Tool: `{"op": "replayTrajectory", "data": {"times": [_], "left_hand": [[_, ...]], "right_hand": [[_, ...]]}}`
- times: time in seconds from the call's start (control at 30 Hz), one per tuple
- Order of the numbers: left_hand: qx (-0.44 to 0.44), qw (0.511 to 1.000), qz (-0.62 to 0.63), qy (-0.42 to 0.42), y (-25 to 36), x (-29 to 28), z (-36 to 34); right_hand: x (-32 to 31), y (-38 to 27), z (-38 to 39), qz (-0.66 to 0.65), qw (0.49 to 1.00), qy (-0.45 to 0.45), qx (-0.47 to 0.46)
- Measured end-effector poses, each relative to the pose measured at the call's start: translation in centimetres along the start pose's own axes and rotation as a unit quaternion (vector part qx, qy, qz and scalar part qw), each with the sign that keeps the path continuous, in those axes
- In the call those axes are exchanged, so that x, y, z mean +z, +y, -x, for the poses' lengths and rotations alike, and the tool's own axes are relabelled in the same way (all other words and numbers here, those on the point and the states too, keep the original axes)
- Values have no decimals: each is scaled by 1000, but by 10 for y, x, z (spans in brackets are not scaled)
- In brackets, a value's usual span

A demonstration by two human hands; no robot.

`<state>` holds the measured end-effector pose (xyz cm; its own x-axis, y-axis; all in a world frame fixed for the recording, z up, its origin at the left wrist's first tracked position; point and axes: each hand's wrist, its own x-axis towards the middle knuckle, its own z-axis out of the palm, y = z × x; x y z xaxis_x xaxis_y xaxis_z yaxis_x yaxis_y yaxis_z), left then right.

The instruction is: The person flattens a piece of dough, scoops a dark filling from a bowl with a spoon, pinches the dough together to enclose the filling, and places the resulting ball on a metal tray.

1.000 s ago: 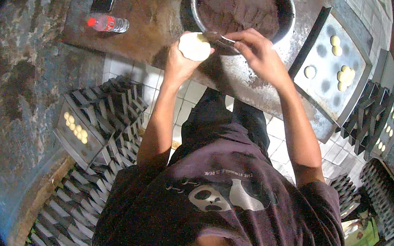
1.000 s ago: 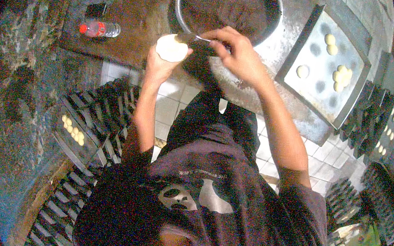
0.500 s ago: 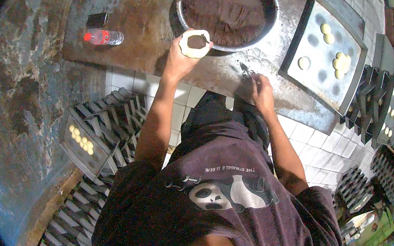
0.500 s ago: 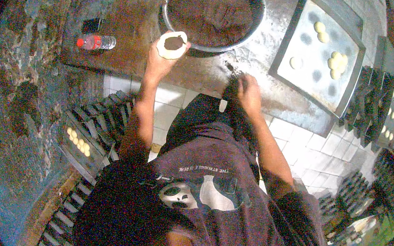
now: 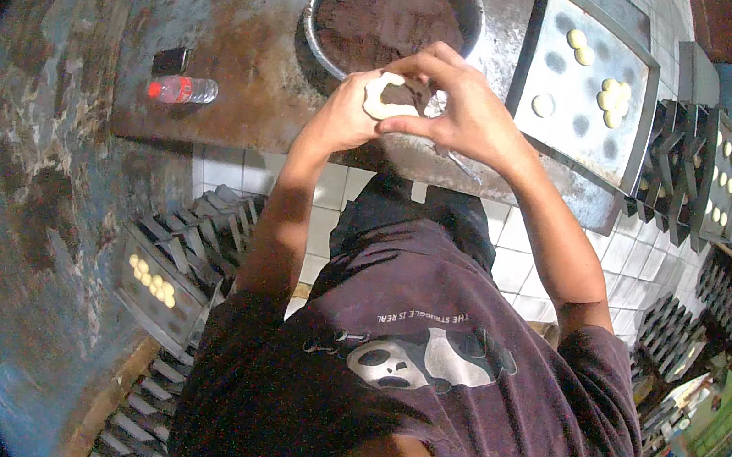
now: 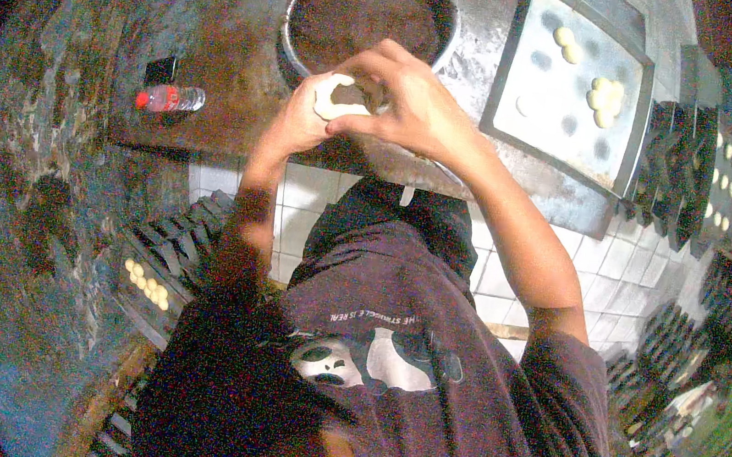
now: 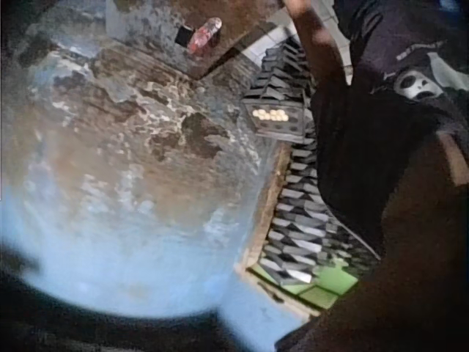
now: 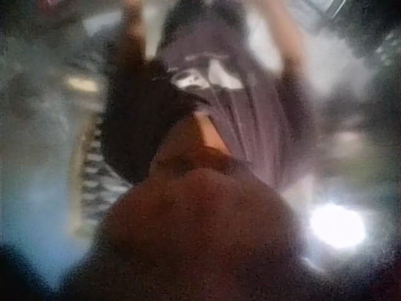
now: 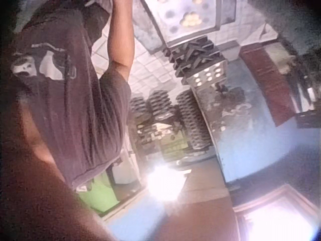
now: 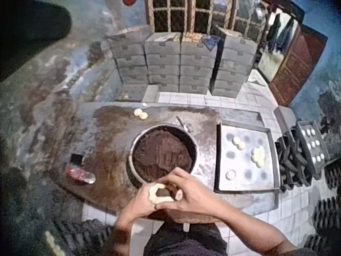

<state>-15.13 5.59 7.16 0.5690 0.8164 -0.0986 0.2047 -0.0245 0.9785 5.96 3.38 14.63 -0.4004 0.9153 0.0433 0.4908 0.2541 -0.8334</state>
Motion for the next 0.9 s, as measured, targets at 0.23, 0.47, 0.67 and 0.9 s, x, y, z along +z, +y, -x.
{"op": "replayTrajectory", "data": {"times": [0.23,0.47,0.67,0.9], "left_hand": [[-2,983,185,-18,33,1,25],[-92,936,309,144,29,17,29],[-130,928,308,164,39,16,22],[-74,944,306,104,62,14,29]], "right_hand": [[3,18,4,-257,957,9,136],[-9,-34,7,-22,998,53,22],[-8,-30,-13,62,986,39,-148],[-15,-16,-8,-111,993,36,17]]}}
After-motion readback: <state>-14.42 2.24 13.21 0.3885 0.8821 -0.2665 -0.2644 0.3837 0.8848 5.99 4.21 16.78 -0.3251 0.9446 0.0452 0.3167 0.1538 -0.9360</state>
